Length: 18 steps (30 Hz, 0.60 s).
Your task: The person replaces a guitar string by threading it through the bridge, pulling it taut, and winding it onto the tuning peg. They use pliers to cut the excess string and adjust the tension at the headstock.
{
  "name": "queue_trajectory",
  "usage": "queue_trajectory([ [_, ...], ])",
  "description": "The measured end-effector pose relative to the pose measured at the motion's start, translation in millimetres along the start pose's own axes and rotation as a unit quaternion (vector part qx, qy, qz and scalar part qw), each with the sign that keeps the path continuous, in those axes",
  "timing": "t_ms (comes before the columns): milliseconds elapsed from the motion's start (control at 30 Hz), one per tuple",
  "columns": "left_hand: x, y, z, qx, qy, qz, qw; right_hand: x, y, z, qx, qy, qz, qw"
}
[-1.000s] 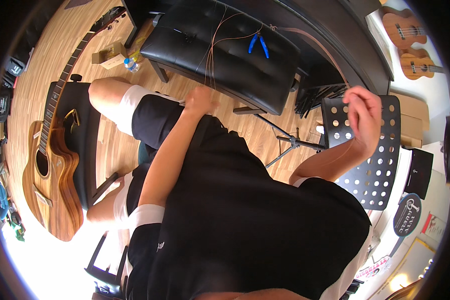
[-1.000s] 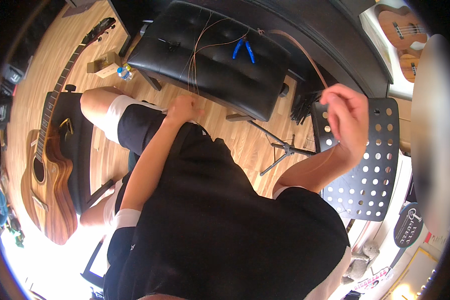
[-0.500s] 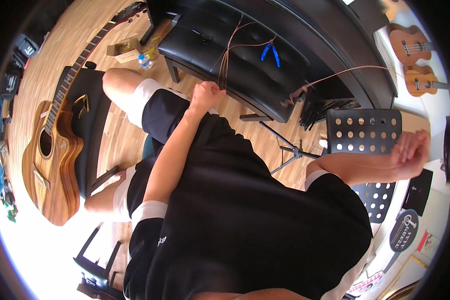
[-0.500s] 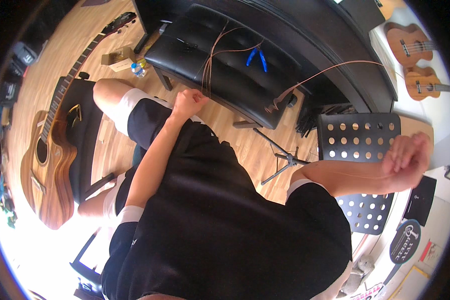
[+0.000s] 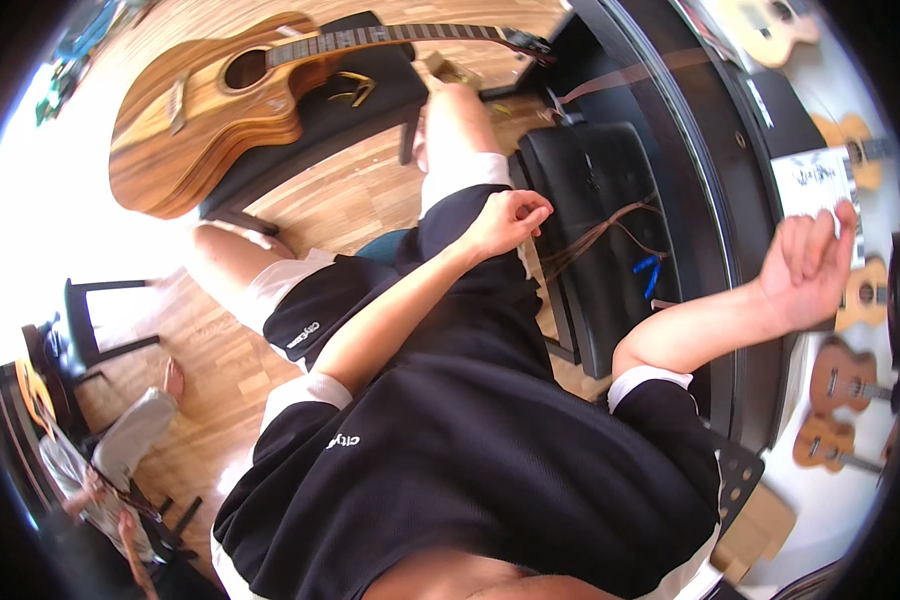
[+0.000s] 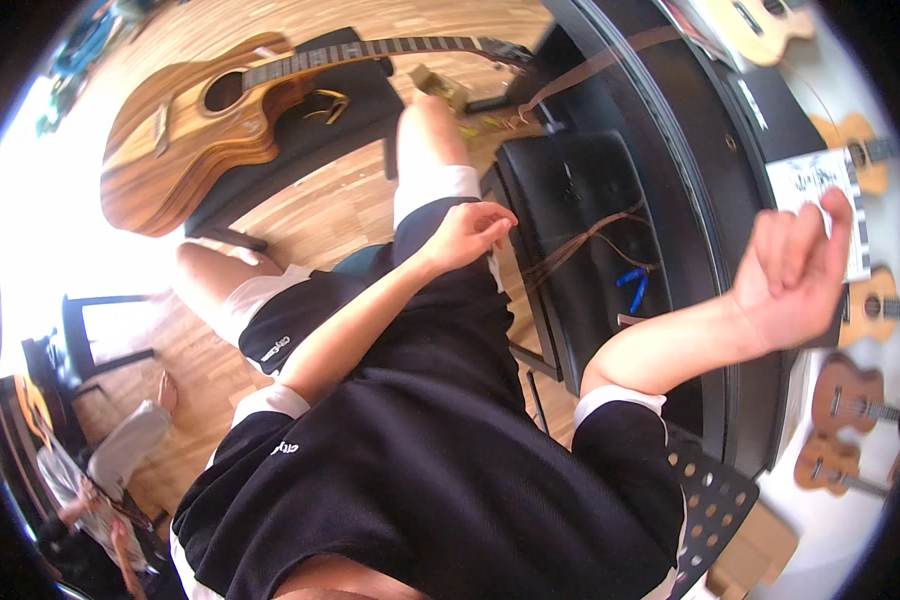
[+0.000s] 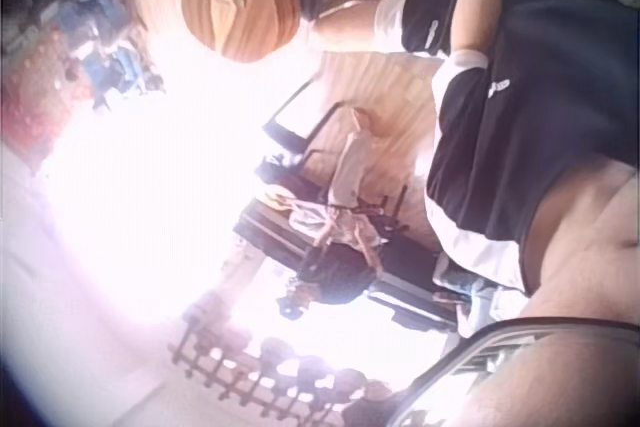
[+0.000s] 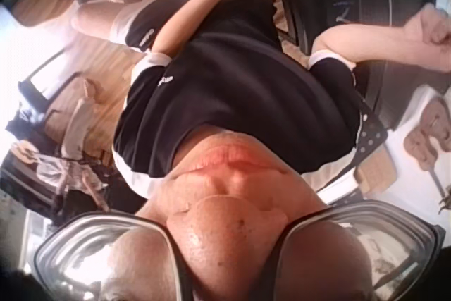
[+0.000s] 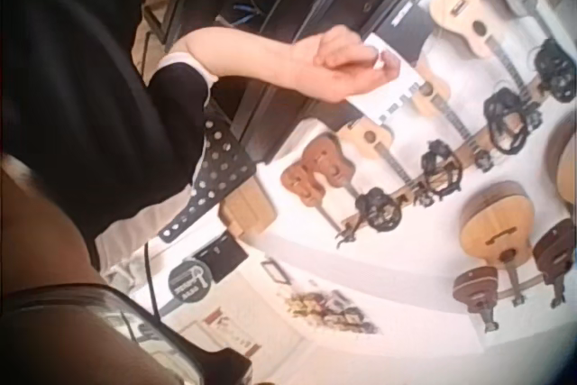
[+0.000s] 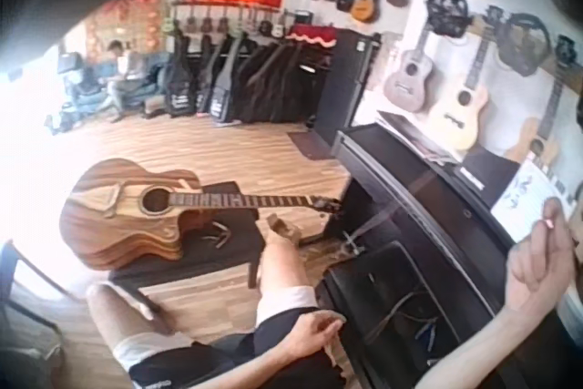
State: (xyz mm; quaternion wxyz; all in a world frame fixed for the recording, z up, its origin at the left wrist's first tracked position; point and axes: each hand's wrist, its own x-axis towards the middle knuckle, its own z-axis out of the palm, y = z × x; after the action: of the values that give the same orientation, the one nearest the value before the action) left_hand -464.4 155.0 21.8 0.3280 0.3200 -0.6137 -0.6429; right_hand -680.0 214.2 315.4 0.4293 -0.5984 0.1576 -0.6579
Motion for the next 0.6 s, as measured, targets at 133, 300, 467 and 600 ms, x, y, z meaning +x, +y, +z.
queue_trajectory([
  [133,-28,32,-39,-0.131,0.016,0.092,0.987,37,93,47,0.012,0.008,0.053,0.998],
  [300,-55,82,-36,-0.146,-0.065,0.217,0.963,34,166,79,0.036,-0.006,0.137,0.99],
  [467,-62,15,-36,-0.221,0.053,0.186,0.956,-11,207,105,-0.07,-0.113,0.229,0.964],
  [600,-74,77,-49,-0.326,0.134,0.214,0.911,-74,214,87,-0.215,-0.245,0.227,0.918],
])
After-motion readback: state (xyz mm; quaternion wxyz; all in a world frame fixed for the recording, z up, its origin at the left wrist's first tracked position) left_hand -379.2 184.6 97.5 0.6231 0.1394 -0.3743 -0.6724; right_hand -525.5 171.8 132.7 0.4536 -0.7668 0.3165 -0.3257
